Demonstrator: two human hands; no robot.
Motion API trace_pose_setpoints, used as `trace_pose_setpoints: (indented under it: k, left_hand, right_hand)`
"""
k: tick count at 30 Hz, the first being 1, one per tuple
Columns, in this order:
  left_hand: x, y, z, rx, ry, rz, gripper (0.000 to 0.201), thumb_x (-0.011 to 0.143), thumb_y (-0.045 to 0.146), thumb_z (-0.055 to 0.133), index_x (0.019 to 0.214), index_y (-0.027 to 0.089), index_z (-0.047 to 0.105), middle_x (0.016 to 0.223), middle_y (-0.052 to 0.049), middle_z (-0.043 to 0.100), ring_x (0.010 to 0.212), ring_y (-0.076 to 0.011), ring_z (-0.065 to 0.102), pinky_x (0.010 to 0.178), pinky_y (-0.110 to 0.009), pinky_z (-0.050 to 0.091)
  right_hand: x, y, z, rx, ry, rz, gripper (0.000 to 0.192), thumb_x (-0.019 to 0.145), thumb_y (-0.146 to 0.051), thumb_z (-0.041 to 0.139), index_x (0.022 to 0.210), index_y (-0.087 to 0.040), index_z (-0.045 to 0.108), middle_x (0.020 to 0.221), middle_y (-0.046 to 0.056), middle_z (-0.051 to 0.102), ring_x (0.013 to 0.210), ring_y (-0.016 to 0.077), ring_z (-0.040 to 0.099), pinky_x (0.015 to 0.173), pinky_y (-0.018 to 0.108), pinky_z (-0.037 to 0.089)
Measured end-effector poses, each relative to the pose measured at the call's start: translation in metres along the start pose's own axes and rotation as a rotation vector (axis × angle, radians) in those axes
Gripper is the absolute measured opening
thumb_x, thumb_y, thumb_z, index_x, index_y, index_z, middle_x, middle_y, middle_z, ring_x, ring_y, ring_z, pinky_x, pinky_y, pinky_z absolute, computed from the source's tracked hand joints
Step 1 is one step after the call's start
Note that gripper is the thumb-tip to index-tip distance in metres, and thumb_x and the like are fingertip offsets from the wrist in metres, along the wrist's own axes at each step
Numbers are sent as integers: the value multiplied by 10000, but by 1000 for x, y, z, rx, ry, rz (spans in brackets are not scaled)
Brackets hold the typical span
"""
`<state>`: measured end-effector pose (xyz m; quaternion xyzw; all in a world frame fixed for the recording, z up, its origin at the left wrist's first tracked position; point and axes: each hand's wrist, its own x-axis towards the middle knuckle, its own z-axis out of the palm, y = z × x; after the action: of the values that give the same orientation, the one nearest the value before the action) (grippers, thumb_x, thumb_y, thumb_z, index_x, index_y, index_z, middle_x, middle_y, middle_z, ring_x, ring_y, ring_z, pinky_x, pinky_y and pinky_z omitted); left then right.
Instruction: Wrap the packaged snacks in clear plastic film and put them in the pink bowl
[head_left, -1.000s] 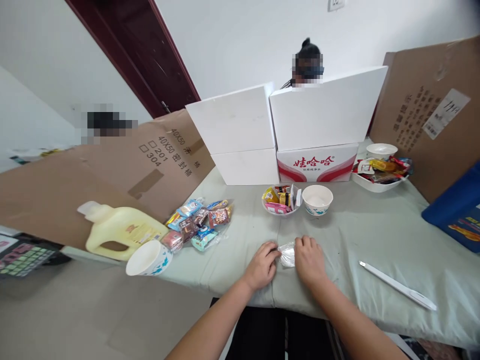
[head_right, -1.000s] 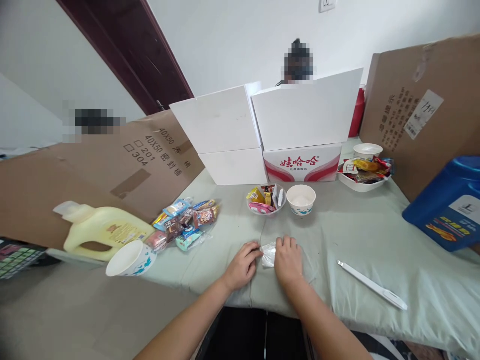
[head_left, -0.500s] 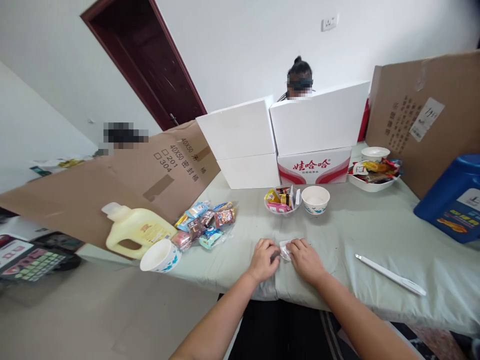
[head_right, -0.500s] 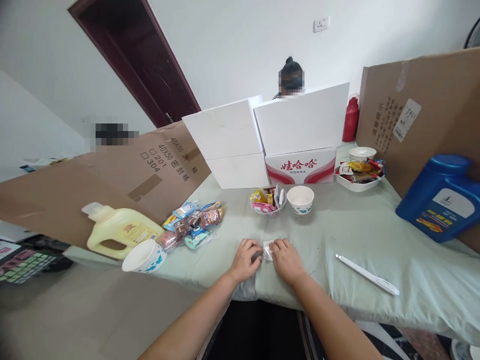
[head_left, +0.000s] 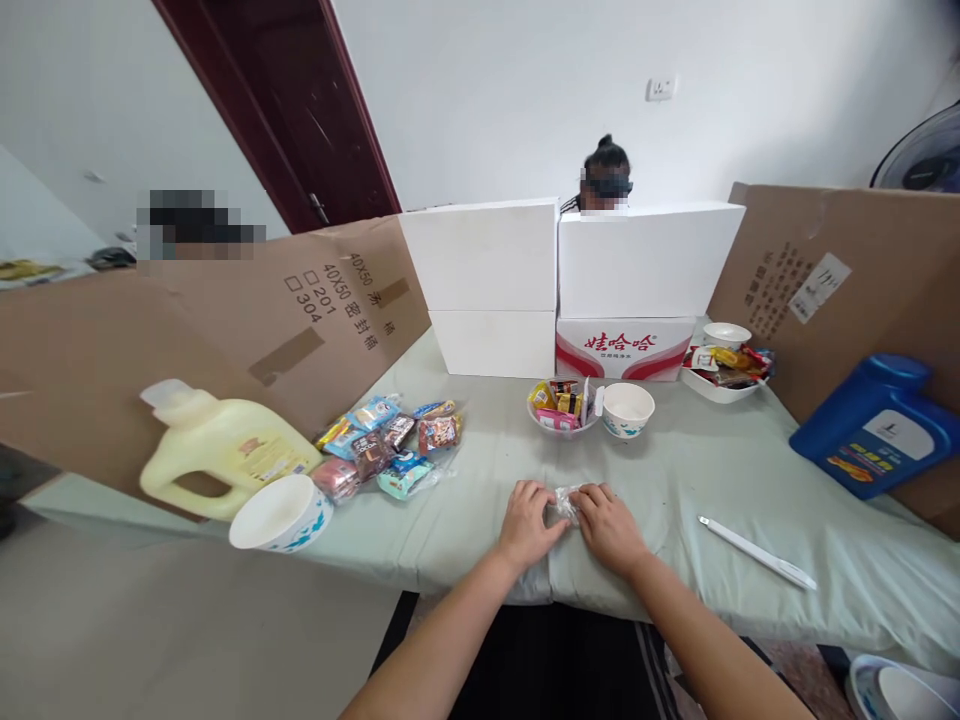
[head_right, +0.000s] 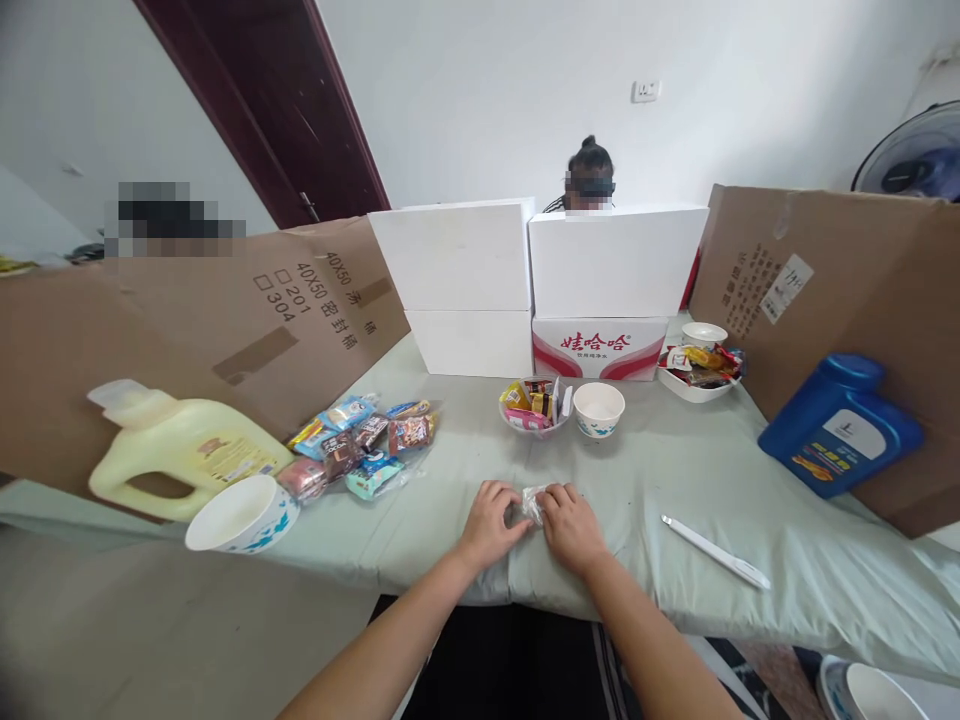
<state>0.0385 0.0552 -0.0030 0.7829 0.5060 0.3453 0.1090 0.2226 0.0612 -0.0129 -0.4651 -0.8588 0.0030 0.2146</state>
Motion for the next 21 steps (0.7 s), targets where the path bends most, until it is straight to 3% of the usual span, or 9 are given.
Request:
trace_pose_setpoints:
  k: [3, 8, 14, 18, 21]
  left_hand:
    - [-2, 1, -2, -16, -78, 80, 237, 693, 229, 771, 907, 228, 669, 989, -41, 582, 985, -244, 497, 901, -413, 444]
    - [-2, 2, -5, -35, -184, 170, 426, 711, 192, 732, 1119, 257, 629, 1097, -50, 566, 1047, -248, 482, 943, -424, 433]
    - [-1, -1, -4, -116, -140, 148, 124, 728, 140, 685, 818, 213, 641, 961, -34, 602, 957, -216, 512, 892, -383, 453]
    - [-2, -1, -4, -131, -113, 158, 133, 703, 75, 637, 723, 200, 596, 902, -30, 614, 921, -207, 525, 847, -354, 467]
    - [-6, 0, -8, -124, -54, 142, 145, 693, 66, 589, 781, 182, 587, 913, -69, 597, 918, -231, 532, 831, -389, 470]
  right_hand:
    - [0, 0, 0, -5, -11, 1, 274, 903, -147, 478, 1145, -184, 601, 1080, 80, 608, 983, 204, 519, 905, 334, 430]
    - [0, -1, -2, -12, -16, 6, 289, 888, -117, 475, 1145, -170, 597, 1090, 86, 606, 996, 206, 519, 898, 341, 435]
    - [1, -3, -4, -18, -18, 6, 275, 909, -145, 469, 1145, -178, 604, 1084, 85, 610, 985, 203, 523, 900, 344, 437]
    - [1, -4, -6, -21, -29, 7, 283, 921, -177, 475, 1173, -194, 604, 1087, 81, 607, 982, 206, 521, 896, 348, 432]
    - [1, -5, -9, -26, -44, -2, 320, 919, -251, 520, 1231, -226, 584, 1092, 73, 600, 980, 211, 515, 882, 348, 426]
